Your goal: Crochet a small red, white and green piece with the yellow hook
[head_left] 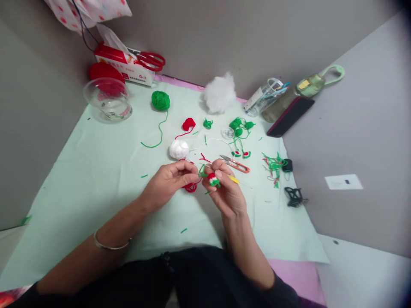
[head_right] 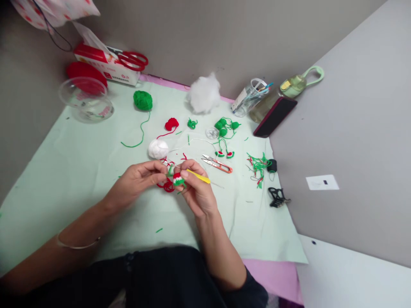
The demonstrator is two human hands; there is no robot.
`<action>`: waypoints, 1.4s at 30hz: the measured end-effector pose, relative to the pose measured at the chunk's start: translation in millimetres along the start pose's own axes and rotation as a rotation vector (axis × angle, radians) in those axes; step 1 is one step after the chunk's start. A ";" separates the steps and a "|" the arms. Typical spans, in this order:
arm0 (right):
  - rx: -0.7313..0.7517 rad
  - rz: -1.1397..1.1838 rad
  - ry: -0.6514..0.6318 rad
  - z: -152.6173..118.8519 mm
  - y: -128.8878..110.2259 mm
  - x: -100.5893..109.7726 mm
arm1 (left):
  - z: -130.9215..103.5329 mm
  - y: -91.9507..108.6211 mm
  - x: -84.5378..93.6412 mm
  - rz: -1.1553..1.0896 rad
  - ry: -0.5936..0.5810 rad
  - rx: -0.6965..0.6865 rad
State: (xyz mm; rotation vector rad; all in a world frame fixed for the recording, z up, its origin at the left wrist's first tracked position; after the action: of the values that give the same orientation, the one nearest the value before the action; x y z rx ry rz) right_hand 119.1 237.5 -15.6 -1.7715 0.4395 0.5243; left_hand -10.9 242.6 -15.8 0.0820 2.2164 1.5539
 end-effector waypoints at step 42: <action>0.244 -0.520 0.070 -12.5 -17.3 -2.3 | -13.0 19.6 8.5 0.085 0.205 -0.215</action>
State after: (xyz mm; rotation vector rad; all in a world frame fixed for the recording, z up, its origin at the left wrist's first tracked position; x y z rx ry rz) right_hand 128.1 229.8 2.3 -1.5878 0.0731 0.0381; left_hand -27.3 240.8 3.0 -0.0505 2.2044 1.9143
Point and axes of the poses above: each hand's wrist, its own z-axis towards the middle knuckle, its own x-axis out of the back of the hand, y = z × x, the point moved 9 cm from there along z, towards the middle knuckle, and after that the axes turned 4 degrees about x, right-handed, at the moved point
